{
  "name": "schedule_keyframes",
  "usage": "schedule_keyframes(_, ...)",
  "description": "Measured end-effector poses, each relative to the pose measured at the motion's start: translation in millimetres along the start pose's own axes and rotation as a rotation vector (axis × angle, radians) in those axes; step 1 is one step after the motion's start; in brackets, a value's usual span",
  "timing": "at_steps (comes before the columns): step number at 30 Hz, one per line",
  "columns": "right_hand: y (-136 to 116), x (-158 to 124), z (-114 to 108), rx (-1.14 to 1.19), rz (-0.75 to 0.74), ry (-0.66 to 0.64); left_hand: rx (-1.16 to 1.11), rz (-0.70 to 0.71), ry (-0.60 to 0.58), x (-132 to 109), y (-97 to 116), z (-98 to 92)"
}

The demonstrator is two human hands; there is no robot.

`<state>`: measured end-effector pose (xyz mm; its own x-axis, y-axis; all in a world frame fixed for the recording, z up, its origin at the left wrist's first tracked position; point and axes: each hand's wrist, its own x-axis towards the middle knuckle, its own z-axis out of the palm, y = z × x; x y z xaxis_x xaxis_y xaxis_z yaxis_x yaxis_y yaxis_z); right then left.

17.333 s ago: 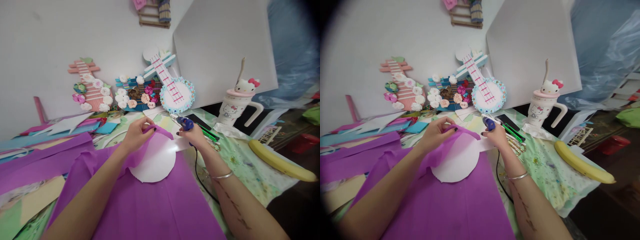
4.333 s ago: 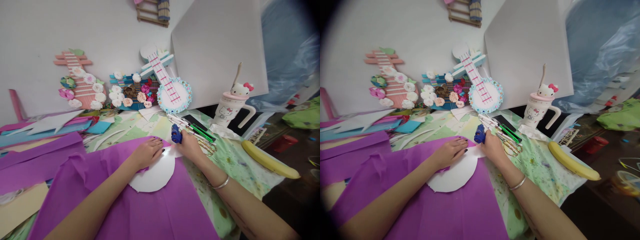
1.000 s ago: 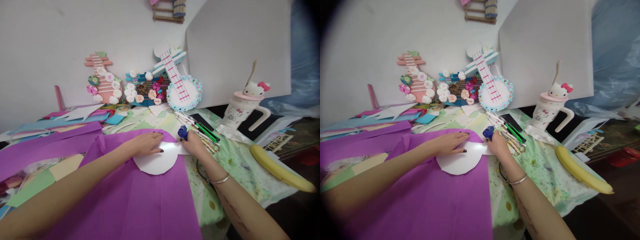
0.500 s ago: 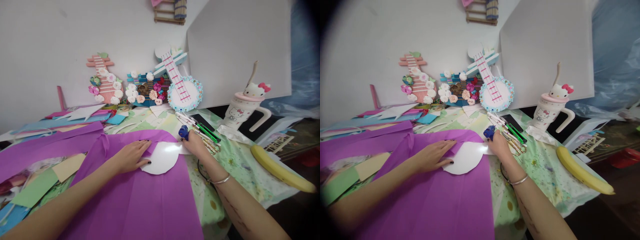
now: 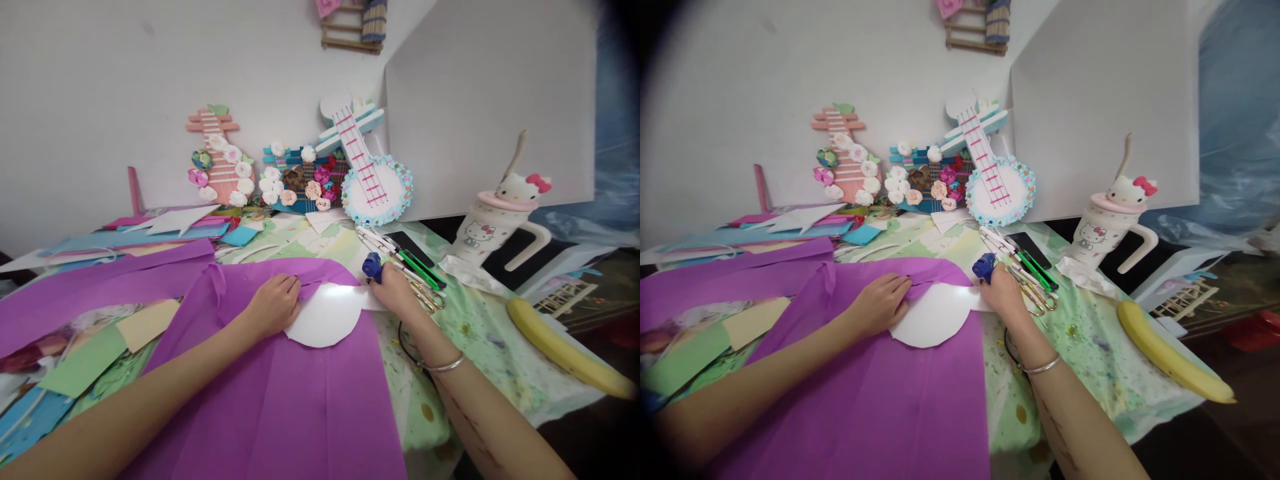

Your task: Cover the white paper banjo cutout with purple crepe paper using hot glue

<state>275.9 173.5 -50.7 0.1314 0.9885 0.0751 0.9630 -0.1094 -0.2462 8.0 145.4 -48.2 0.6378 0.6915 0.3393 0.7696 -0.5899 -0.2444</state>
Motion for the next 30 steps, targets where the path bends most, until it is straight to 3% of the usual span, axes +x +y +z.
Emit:
schedule_keyframes(7, -2, -3, -2, 0.006, 0.007, -0.001, -0.144, -0.113, -0.123, 8, -18, -11.9)
schedule_keyframes(15, -2, -2, -5, -0.001, 0.003, -0.014, -0.271, -0.114, -0.24, 58, -55, -37.9)
schedule_keyframes(24, -3, -3, -5, -0.014, 0.011, -0.009, -0.349, -0.099, -0.32, 88, -52, -67.4)
schedule_keyframes(30, -4, -5, -7, 0.002, 0.02, -0.007, -0.379, -0.144, -0.343, 90, -52, -69.9)
